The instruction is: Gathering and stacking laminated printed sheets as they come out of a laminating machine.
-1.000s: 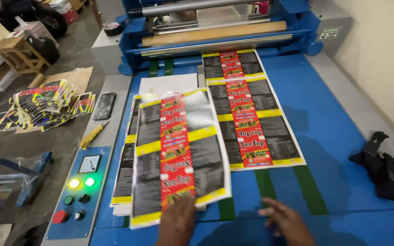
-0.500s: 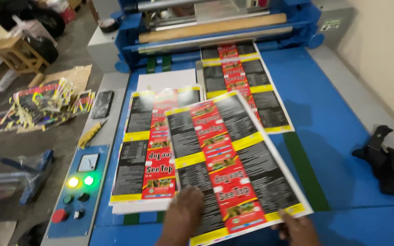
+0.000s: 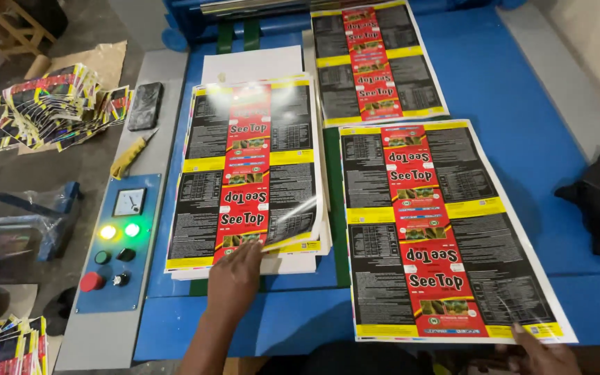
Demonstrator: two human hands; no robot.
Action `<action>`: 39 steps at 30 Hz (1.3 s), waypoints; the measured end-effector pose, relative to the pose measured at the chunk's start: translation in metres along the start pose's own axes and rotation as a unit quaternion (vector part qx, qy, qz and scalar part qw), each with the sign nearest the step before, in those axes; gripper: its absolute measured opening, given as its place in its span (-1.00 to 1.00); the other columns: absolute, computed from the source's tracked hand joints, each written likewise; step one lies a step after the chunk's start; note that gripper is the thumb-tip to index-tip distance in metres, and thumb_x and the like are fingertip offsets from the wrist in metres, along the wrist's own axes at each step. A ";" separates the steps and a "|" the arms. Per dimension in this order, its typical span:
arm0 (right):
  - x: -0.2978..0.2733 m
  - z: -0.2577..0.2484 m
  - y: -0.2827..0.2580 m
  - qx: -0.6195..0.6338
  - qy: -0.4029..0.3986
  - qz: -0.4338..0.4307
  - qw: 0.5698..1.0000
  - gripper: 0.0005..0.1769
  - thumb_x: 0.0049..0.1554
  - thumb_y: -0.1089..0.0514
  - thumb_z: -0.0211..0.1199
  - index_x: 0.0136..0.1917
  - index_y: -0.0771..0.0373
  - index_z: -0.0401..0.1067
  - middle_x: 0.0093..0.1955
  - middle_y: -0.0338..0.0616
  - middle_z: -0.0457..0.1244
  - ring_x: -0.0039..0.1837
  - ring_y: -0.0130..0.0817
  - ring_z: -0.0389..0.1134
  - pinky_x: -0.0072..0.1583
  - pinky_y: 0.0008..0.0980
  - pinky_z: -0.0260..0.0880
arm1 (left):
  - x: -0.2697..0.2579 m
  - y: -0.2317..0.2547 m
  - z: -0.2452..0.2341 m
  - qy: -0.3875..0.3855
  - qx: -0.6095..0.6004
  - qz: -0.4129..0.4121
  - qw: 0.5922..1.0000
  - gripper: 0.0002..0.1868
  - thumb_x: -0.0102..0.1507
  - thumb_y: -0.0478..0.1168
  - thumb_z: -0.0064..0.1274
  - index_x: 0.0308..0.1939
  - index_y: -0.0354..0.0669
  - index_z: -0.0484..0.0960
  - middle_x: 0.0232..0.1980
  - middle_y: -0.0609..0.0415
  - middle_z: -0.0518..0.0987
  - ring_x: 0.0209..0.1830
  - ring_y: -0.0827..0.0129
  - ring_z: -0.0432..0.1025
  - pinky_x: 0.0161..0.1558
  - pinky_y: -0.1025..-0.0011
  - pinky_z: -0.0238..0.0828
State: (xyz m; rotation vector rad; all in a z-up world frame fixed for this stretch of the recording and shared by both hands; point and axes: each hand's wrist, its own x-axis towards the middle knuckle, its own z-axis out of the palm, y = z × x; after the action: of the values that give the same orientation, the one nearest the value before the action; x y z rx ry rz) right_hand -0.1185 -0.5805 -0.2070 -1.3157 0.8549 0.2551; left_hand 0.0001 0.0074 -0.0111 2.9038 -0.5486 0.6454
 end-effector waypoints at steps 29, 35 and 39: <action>0.003 0.179 -0.077 -0.074 -0.184 -0.098 0.975 -0.37 0.20 0.02 0.17 0.51 0.18 0.28 0.08 0.04 0.48 -0.17 -0.26 0.40 -0.31 -0.34 0.22 | 0.016 0.063 -0.029 0.114 -0.070 0.006 0.991 -0.67 0.21 -0.33 0.08 0.07 -0.25 0.61 0.01 -0.15 0.66 -0.06 0.05 0.58 -0.08 0.17 0.56; -0.041 0.245 -0.057 -0.121 -0.333 -0.098 0.930 -0.47 0.18 -0.01 0.20 0.39 0.16 0.35 0.07 -0.12 0.50 -0.11 -0.34 0.49 -0.28 -0.40 0.34 | -0.012 0.128 0.052 0.002 -0.088 0.111 0.990 -0.66 0.25 -0.17 0.11 0.06 -0.25 0.58 0.15 -0.11 0.57 0.23 0.04 0.45 0.11 -0.06 0.36; 0.003 0.228 -0.025 -0.046 -0.291 -0.043 0.955 -0.61 0.19 0.02 0.16 0.20 0.28 0.44 -0.12 0.04 0.47 -0.19 -0.22 0.51 -0.37 -0.28 0.28 | 0.005 0.137 0.021 0.029 -0.179 0.175 0.968 -0.50 0.20 -0.02 0.14 0.07 -0.34 0.55 0.09 -0.15 0.56 0.17 -0.01 0.44 0.14 -0.09 0.30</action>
State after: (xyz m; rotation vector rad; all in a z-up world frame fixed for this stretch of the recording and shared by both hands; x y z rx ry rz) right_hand -0.0092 -0.3792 -0.1886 -1.2621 0.2883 0.5858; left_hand -0.0388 -0.1254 -0.0233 2.4618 -1.0632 0.5943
